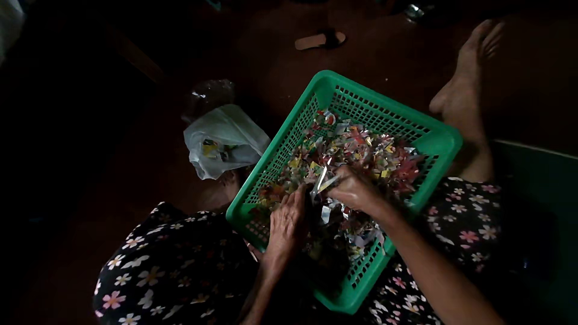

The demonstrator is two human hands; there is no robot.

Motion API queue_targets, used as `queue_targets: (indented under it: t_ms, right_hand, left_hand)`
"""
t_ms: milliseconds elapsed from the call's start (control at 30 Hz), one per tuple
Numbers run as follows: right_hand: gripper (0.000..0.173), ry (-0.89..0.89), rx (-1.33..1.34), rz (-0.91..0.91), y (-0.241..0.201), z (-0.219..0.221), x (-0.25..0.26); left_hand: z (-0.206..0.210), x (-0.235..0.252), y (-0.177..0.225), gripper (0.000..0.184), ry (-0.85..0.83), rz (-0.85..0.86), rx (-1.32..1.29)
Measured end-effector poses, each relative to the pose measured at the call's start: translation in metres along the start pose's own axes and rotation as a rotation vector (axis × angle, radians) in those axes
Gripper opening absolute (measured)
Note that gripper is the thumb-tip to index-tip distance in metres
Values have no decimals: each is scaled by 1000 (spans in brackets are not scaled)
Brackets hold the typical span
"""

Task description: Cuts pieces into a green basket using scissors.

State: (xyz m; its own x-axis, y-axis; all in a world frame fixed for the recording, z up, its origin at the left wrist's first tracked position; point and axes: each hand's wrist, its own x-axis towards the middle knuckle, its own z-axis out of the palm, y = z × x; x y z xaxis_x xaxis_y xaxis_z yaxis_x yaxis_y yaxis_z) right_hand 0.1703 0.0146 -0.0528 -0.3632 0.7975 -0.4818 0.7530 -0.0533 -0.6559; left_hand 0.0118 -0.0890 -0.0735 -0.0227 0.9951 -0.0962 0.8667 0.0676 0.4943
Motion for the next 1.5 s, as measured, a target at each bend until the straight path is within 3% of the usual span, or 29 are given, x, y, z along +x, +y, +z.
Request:
queue_targets:
  t_ms: [133,267,333,400,467,533,633,733,833,967,1100,1267,1400,1500]
  right_hand:
    - [26,0,-58,93,-9,-8,-2]
    - [29,194,-161,-95,-5,-8,-13]
    - [22,283,-314,-312,8,-4,-9]
    - [18,307,-485,-374,15,-9,-10]
    - [35,300,-587,-231,13,-22,-20]
    - [64,277,-603,-132,13,-31,-35]
    - [107,79,-680,-165,14,-13,-61]
    - [119,-157,-792,-86,18,8,-56]
    - [112,-56,-733,-56,22,7,-32]
    - [68,239,-554,-147,16,3,-1]
    - [45,210,-357,-81,6,-4,12]
    - [54,84,-125,-38,3,-4,6]
    - [58,-12,-20,85,-7,-4,2]
    - [46,24,-32,88,-9,-10,-2]
  left_hand:
    - [-2,-6,-3,23,34,-11,39]
    - [-12,-10,0,23,6,9,16]
    - [-25,-12,2,26,-154,-30,6]
    - [-42,-17,0,37,-314,-48,-37]
    - [-49,-28,-12,54,-261,-29,-69]
    - [-52,-33,-21,61,-129,-23,-55]
    - [-57,-32,-22,53,-33,-30,-39]
    - [-56,-29,-19,41,-72,-55,-48]
    - [-53,-27,-17,37,-129,-88,-55]
    - [-47,-23,-15,37,-89,-172,-12]
    - [-41,-16,-14,48,-136,-203,6]
    - [-21,1,-8,67,-132,-42,-93]
    - [0,11,-7,41,80,40,-52]
    - [6,6,-4,24,206,49,-9]
